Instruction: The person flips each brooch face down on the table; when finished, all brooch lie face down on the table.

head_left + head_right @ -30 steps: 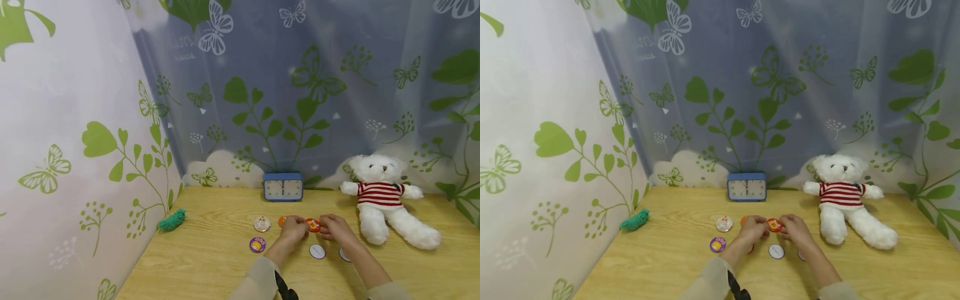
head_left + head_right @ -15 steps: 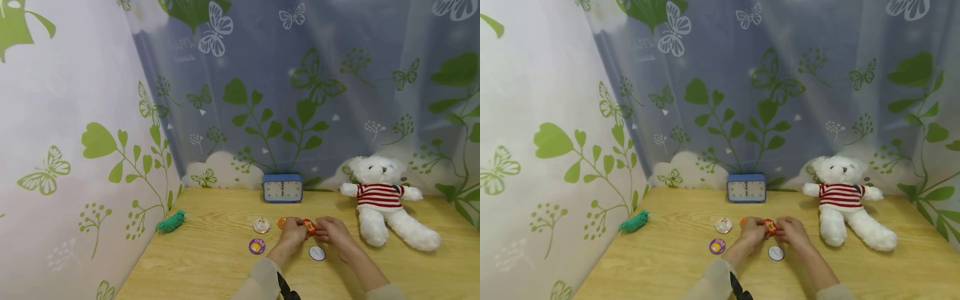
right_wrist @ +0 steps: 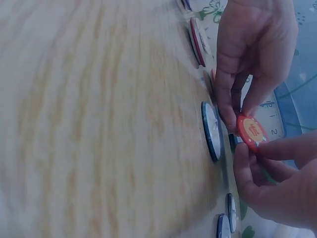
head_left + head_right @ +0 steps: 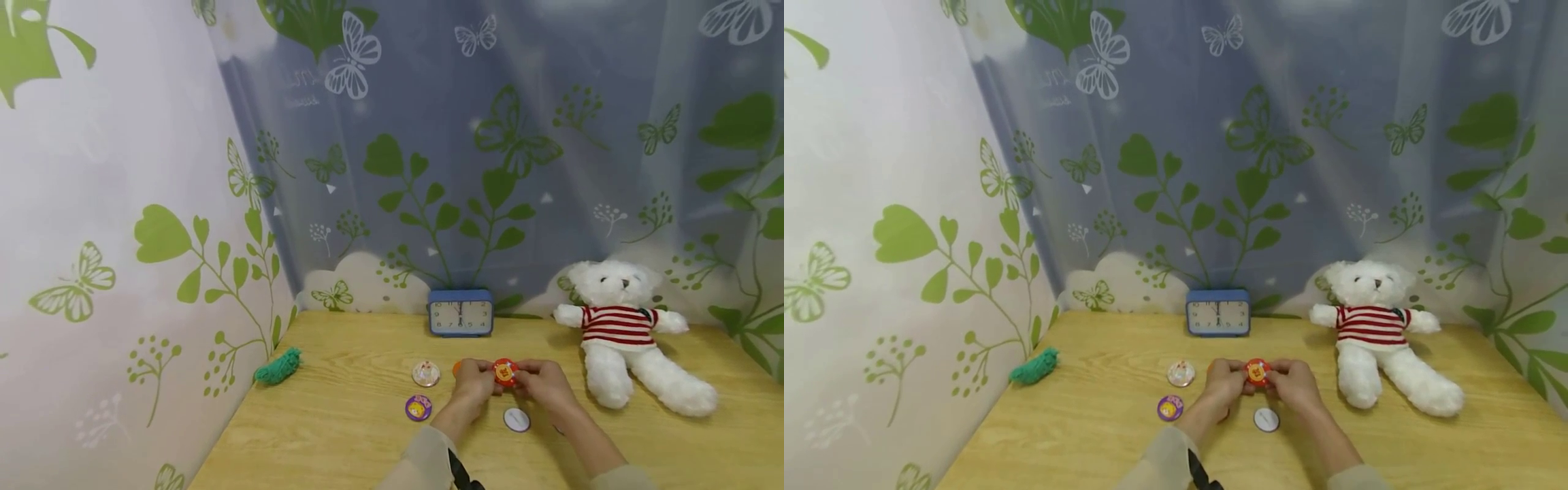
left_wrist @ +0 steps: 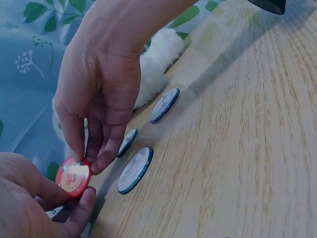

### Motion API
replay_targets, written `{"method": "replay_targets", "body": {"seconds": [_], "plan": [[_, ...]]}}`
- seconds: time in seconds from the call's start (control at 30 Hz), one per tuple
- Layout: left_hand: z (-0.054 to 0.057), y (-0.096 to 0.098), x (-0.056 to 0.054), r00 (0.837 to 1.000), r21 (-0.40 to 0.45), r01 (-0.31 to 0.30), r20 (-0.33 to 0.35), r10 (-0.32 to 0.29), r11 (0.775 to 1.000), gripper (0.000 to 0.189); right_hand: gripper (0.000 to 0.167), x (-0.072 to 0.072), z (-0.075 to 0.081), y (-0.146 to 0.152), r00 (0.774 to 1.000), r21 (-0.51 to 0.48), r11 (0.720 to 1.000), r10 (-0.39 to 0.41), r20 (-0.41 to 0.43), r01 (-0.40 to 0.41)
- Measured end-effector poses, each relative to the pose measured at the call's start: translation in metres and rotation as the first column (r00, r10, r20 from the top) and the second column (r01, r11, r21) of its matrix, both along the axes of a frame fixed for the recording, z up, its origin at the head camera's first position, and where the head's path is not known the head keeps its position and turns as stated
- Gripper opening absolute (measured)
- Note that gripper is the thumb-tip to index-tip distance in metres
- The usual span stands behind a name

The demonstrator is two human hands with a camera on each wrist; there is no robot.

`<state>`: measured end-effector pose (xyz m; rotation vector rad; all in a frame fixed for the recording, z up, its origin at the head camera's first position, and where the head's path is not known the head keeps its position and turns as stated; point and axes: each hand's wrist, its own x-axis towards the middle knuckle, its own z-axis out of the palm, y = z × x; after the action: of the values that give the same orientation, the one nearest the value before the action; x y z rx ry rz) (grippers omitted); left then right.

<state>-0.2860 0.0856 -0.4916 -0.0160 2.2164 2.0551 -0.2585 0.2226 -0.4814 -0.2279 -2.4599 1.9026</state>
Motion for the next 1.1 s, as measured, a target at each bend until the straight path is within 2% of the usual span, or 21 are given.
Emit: {"method": "replay_targets", "body": {"seconds": [0.3,0.63,0.97,1.1], "plan": [[-0.003,-0.003,0.002,1.000,0.032,0.006,-0.011,-0.006,0.999,0.019,0.030,-0.001,-0.003,0.000,0.998,-0.015,0.998,-0.059,-0.006,0.059],[0.001,-0.001,-0.004,0.997,0.144,-0.007,0.076,-0.004,0.990,0.017,0.029,-0.008,0.000,0.000,0.996,-0.010,0.996,-0.090,0.009,0.090],[-0.001,-0.002,-0.005,0.998,0.195,-0.031,0.060,0.020,0.980,0.019,0.037,-0.012,0.000,-0.003,0.995,-0.094,0.991,-0.091,0.045,0.095],[0.000,-0.001,-0.004,0.997,0.198,-0.033,0.070,0.020,0.980,0.017,0.037,-0.012,-0.001,-0.003,0.992,-0.127,0.984,-0.118,0.048,0.123]]}}
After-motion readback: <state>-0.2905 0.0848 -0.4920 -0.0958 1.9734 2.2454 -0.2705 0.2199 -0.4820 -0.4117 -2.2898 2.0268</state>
